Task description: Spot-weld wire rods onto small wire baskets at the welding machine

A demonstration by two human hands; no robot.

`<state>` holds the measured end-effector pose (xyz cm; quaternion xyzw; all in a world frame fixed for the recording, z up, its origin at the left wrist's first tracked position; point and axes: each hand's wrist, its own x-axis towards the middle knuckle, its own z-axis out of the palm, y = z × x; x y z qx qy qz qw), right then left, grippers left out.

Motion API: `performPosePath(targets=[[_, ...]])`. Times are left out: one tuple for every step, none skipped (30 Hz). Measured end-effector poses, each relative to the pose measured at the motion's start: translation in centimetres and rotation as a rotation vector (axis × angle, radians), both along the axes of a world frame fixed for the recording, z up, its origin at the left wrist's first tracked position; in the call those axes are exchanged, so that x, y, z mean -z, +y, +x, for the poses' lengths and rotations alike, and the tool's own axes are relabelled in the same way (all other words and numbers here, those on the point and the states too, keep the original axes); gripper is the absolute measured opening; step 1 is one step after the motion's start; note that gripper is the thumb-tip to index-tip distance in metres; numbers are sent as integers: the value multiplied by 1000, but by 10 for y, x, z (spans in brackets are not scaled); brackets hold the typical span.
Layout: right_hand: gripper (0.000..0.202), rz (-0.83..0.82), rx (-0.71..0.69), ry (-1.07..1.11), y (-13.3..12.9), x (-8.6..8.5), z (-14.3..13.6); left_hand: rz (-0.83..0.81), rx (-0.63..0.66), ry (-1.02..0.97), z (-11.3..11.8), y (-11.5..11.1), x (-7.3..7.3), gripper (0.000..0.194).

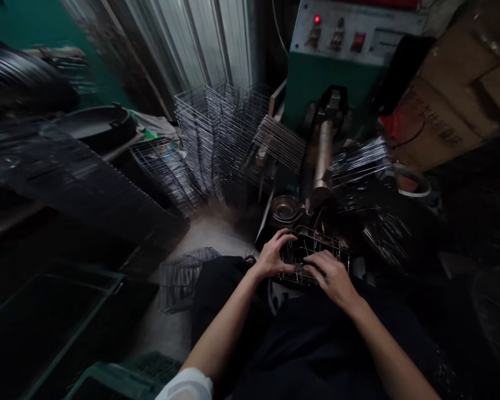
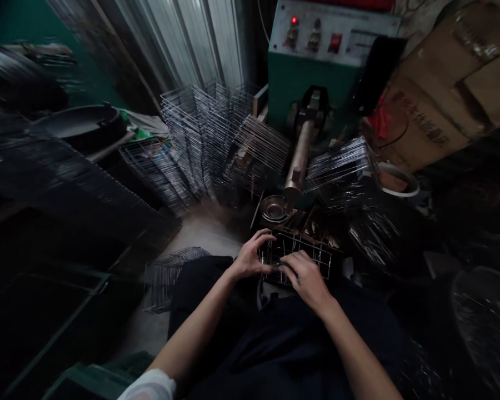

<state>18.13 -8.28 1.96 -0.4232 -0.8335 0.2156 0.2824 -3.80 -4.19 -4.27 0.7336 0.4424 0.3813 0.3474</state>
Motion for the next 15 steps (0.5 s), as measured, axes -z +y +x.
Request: performPosePath(targets=[[25,66,-9,-37,2,5,2,9,-5,-8,4,2,-1,81],[31,123,-19,-71,3,9,4,18,-13,-17,7,4,-2,81],[38,171,-26,-104,3,11,6,24,-23,-26,10,5,-3,80],[43,210,-30,-134,3,12,8,31,-33,-34,12,7,-4,80],[48,239,-32,-156,4,13,9,40,-41,-40,15,8,-5,79],[51,258,-33,-166,4,12,11,48,-45,-47,17,8,-6,78],[53,268,-35,-165,3,11,12,54,-48,-54,19,9,-6,78],[55,266,-37,-154,3,10,13,58,-50,-59,21,10,-7,78],[56,261,-41,-138,4,9,13,60,-52,-65,23,10,-7,77],[56,253,-43,-120,4,8,13,59,-53,-69,24,11,-8,77],[56,246,-44,-102,5,7,14,57,-53,-72,26,11,-8,77],[55,240,-43,-88,6,6,14,55,-51,-73,27,12,-8,77],[54,237,-40,-76,7,6,14,53,-51,-72,29,14,-8,77],[53,235,-36,-65,9,6,15,52,-52,-70,30,15,-8,77],[52,233,-32,-57,11,7,15,51,-55,-69,31,17,-8,77]])
